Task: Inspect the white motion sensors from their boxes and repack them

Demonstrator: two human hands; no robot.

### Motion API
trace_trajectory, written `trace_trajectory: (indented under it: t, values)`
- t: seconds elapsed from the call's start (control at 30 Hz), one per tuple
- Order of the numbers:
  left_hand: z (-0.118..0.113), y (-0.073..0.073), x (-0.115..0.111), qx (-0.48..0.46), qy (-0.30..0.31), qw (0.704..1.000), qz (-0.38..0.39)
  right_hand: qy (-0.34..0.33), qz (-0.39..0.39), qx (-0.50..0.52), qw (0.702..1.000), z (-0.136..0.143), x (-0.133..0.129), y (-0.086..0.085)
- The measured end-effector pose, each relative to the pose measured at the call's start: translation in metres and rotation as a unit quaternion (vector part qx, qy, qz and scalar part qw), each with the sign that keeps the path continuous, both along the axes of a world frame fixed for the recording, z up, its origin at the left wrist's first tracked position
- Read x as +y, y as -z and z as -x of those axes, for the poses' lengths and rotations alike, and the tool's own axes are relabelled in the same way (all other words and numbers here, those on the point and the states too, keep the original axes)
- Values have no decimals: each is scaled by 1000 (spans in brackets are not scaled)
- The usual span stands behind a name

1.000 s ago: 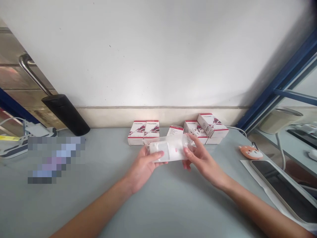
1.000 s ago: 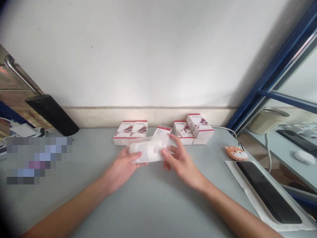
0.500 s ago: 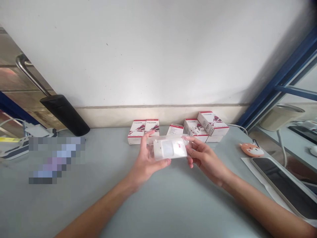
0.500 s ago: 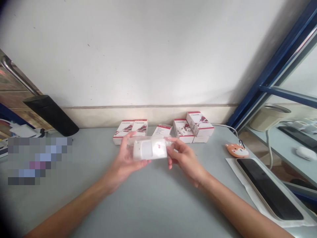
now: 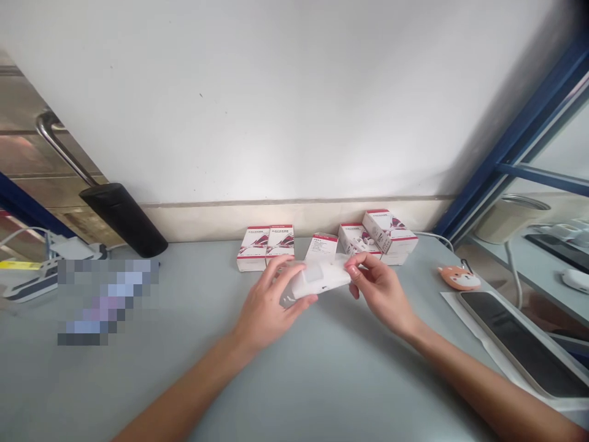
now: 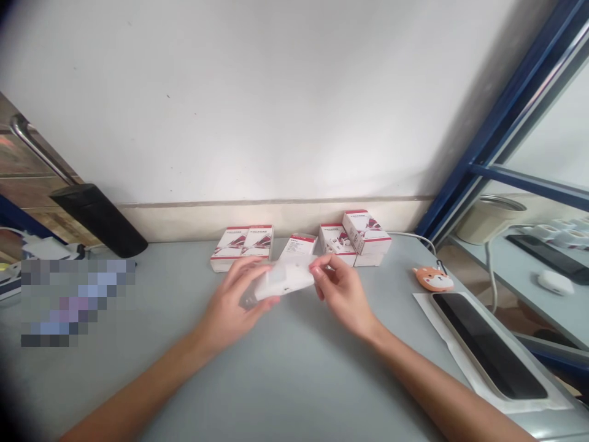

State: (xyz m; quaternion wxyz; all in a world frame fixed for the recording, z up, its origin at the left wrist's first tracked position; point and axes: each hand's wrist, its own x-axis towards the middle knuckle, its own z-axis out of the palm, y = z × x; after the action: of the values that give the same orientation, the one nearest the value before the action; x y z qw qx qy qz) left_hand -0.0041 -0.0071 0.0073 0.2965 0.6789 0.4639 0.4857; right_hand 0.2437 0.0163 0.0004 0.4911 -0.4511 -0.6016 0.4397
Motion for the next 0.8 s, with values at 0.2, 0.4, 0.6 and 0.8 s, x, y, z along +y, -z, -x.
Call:
trace_trajectory:
  t: [0.2,0.4,0.6,0.8]
  values:
    - [-8,-4,-2,-66,21,994,83,-28,-82,8,996,4,-1,-1]
    - [-9,-13,-2,-136,39,953,269,-23,-166,-74,983,4,-4,2]
    - [-4,-17,-4,-138,116,874,452,-28,-153,-72,985,6,-8,4]
    - [-3,-16,-7,-283,250,838,394,2,-15,22,1000,6,0,2]
